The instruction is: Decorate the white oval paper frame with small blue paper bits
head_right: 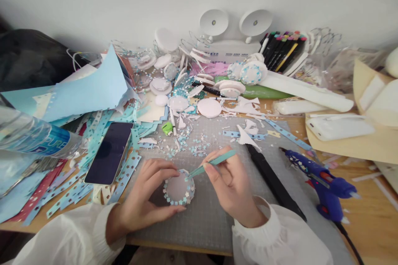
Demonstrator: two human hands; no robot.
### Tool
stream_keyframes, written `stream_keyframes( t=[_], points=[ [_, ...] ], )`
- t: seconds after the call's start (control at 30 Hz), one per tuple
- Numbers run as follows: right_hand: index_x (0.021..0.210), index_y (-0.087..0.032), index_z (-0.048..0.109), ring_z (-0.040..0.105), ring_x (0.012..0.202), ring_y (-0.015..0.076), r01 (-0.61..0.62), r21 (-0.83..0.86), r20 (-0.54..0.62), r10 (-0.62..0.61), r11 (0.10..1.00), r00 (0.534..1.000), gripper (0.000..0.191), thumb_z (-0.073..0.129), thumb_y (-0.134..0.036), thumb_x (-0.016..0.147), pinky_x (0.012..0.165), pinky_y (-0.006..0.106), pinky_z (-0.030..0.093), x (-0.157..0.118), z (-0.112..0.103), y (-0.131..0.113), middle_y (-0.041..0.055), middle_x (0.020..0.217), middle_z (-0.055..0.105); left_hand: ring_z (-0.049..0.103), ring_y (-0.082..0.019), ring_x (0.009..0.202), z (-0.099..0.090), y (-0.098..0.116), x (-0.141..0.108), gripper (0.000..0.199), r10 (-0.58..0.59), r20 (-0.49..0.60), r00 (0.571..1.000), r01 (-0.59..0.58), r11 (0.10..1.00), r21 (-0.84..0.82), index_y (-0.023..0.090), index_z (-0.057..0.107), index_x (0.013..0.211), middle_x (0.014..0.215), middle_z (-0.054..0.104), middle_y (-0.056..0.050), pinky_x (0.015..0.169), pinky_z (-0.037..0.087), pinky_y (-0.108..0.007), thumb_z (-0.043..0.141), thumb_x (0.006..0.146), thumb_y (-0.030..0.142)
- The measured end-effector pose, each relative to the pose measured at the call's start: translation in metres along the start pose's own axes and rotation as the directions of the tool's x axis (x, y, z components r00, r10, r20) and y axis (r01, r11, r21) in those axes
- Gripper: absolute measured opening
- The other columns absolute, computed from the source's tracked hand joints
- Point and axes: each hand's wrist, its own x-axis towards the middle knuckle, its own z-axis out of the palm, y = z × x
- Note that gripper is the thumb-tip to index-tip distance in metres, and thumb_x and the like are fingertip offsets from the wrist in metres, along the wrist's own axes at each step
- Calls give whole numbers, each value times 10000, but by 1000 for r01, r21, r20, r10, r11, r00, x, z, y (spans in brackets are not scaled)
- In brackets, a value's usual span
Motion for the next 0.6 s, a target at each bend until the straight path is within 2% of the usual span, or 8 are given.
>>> stream_keyframes(
  t=[0.13, 0.23, 0.3, 0.4, 0.43, 0.5, 0.57, 0.6],
  points=[
    [879, -223, 582, 594, 786, 136, -50, 8, -24, 50, 999, 998, 39, 582, -207, 915, 692, 239, 492, -1, -1, 4, 14, 825, 578, 566, -238, 964, 1, -1, 0, 493, 8, 0, 1000, -8, 1000, 10, 202, 562, 1107, 1080, 632, -81, 833, 428, -359, 765, 727, 442],
    [868, -225, 601, 585, 768, 150, -103, 95, -96, 112, 990, 989, 56, 632, -268, 887, 674, 263, 483, 0, -3, 9, 23, 827, 604, 571, -240, 968, 2, 1, 1, 483, -13, 7, 1000, 13, 1000, 18, 204, 565, 1100, 1079, 637, -81, 840, 430, -363, 753, 736, 460],
    [842, -224, 616, 573, 744, 154, -132, 197, -174, 167, 972, 970, 96, 672, -301, 850, 649, 269, 478, 3, -5, 11, 25, 819, 609, 567, -258, 1007, -1, 3, -1, 574, -33, 26, 999, 32, 999, 35, 205, 550, 1139, 1113, 630, -91, 874, 429, -381, 754, 711, 529],
    [807, -226, 634, 563, 721, 142, -166, 337, -274, 265, 927, 924, 126, 725, -310, 789, 633, 260, 478, 7, -8, 11, 18, 811, 609, 526, -314, 1122, -15, 3, -7, 827, -31, 39, 999, 26, 993, 116, 194, 465, 1285, 1238, 574, -135, 958, 405, -439, 700, 661, 683],
    [800, -226, 639, 565, 727, 137, -169, 369, -299, 289, 914, 909, 131, 737, -309, 773, 642, 256, 481, 7, -8, 10, 14, 811, 610, 508, -325, 1153, -22, 0, -9, 837, -41, 11, 999, 38, 985, 169, 187, 430, 1323, 1269, 552, -148, 979, 393, -453, 669, 693, 686],
    [792, -224, 647, 569, 755, 130, -168, 409, -335, 319, 897, 886, 140, 754, -306, 753, 662, 245, 485, 8, -9, 9, 9, 818, 612, 500, -313, 1164, -38, -9, -12, 638, -123, -136, 983, 161, 935, 315, 180, 411, 1331, 1262, 544, -150, 981, 394, -445, 597, 836, 537],
    [781, -223, 651, 571, 781, 130, -160, 426, -350, 325, 891, 878, 141, 759, -306, 747, 675, 241, 485, 8, -8, 8, 8, 815, 613, 515, -312, 1127, -51, -24, -13, 505, -212, -357, 910, 371, 801, 470, 148, 433, 1301, 1203, 563, -157, 979, 401, -444, 559, 883, 402],
    [779, -224, 653, 571, 787, 130, -157, 429, -351, 325, 889, 878, 141, 760, -309, 746, 675, 243, 484, 8, -8, 7, 7, 813, 615, 506, -339, 1131, -57, -32, -13, 562, -247, -409, 879, 451, 709, 542, 107, 426, 1311, 1209, 551, -183, 990, 392, -466, 568, 866, 420]
  ],
)
